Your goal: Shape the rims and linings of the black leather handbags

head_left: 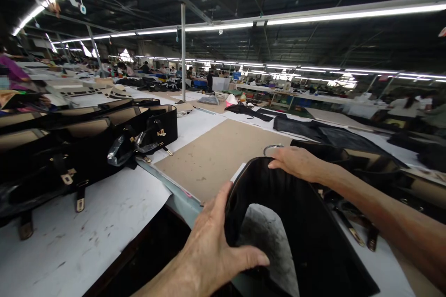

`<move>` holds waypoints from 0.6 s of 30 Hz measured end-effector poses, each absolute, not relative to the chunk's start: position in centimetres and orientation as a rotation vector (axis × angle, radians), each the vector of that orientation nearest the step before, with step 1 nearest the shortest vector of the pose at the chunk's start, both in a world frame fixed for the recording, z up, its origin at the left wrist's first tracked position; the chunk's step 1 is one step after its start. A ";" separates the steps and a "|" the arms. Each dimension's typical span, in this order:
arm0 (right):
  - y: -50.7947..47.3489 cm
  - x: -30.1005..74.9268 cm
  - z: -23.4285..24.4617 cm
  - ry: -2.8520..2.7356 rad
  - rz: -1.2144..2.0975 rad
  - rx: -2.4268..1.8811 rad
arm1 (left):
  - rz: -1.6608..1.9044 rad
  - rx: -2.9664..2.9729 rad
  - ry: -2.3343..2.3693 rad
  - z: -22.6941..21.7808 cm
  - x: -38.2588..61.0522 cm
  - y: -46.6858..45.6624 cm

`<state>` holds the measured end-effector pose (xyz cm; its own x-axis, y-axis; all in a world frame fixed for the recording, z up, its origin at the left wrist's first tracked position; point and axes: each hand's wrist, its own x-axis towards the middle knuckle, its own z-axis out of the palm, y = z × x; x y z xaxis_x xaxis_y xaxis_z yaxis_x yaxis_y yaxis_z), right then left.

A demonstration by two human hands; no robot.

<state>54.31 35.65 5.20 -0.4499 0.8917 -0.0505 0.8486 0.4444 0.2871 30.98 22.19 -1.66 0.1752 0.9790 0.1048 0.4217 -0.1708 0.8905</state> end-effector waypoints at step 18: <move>28.7 63.1 2.2 2.519 -0.122 1.984 | 0.718 1.473 0.753 -2.8 31.3 32.6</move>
<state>63.11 28.71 2.18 -0.2339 0.9722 0.0054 0.9671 0.2333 -0.1011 31.27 32.64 -2.76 0.5906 0.8069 -0.0064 0.0324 -0.0157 0.9994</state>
